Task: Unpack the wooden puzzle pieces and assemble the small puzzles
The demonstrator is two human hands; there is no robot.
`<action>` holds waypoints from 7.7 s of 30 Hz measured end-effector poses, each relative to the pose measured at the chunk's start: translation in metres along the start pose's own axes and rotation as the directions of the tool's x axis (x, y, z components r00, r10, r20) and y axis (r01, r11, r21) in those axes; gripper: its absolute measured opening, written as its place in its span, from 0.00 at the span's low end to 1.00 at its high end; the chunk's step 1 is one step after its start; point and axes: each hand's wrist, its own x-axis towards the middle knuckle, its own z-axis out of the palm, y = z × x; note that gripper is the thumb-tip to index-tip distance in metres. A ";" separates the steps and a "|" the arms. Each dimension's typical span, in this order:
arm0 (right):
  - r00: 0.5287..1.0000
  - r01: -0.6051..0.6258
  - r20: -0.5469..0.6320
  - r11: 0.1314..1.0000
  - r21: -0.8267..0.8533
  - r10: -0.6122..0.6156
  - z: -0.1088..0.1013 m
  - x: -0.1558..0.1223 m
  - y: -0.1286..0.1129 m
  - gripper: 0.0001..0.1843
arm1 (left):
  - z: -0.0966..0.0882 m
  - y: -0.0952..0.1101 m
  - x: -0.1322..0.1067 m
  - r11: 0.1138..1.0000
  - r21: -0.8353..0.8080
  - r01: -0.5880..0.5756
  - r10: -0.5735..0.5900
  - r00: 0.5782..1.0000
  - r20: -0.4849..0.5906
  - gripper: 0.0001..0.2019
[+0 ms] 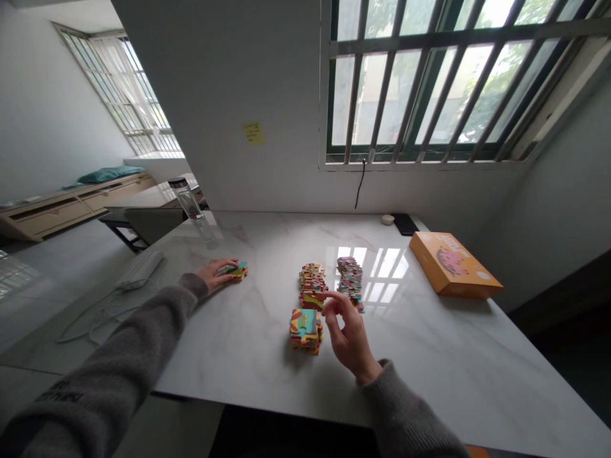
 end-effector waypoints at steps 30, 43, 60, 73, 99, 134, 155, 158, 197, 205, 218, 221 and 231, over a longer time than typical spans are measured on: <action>0.908 0.202 0.416 0.928 -0.312 -0.058 -0.001 0.001 0.005 0.16 | 0.103 0.206 -0.043 0.810 -0.393 -0.436 0.425 0.897 -0.120 0.17; 0.926 0.194 0.373 0.919 -0.343 -0.056 0.000 0.002 0.009 0.06 | 0.103 0.205 -0.043 0.826 -0.336 -0.453 0.427 0.891 -0.152 0.18; 0.897 0.218 0.440 0.917 -0.334 -0.053 -0.005 0.001 0.008 0.16 | 0.100 0.202 -0.044 0.835 -0.327 -0.442 0.426 0.896 -0.122 0.15; 0.899 0.180 0.437 0.928 -0.326 -0.021 -0.005 0.002 0.005 0.15 | 0.091 0.203 -0.049 0.796 -0.516 -0.315 0.366 0.930 -0.003 0.11; 0.958 -0.275 0.145 0.931 0.239 0.246 0.018 0.010 0.003 0.15 | 0.099 0.228 -0.050 0.791 -0.188 -0.582 0.497 0.791 -0.357 0.16; 0.992 -0.016 0.124 0.983 -0.182 0.039 0.003 0.001 0.001 0.11 | -0.005 0.007 -0.011 0.993 0.116 0.038 -0.042 0.999 0.026 0.20; 0.902 0.160 0.432 0.941 -0.298 -0.016 -0.007 0.000 0.005 0.12 | 0.102 0.205 -0.048 0.852 -0.278 -0.443 0.432 0.896 -0.103 0.14; 0.904 0.178 0.427 0.934 -0.309 -0.031 -0.010 0.000 0.007 0.16 | 0.102 0.202 -0.049 0.842 -0.194 -0.503 0.475 0.862 -0.175 0.15; 0.932 0.240 0.326 0.945 -0.223 -0.160 -0.005 -0.006 -0.002 0.17 | 0.110 0.227 -0.059 0.587 -0.796 -0.152 -0.095 0.963 -0.254 0.14; 0.859 0.353 0.459 0.910 -0.216 -0.224 -0.007 -0.003 -0.006 0.16 | 0.108 0.227 -0.061 0.569 -0.817 -0.086 -0.018 0.993 -0.117 0.15; 0.982 0.137 0.185 0.835 -0.534 -0.043 -0.149 0.001 0.075 0.17 | 0.107 0.226 -0.066 0.752 -0.604 -0.263 0.093 0.950 -0.297 0.09; 0.984 0.075 0.173 0.776 -0.627 0.044 -0.194 0.001 0.103 0.18 | 0.105 0.227 -0.066 0.751 -0.600 -0.275 0.128 0.953 -0.276 0.09; 0.957 0.112 0.223 0.470 -0.875 0.187 -0.218 0.007 0.121 0.22 | 0.102 0.227 -0.064 0.767 -0.578 -0.277 0.173 0.958 -0.228 0.08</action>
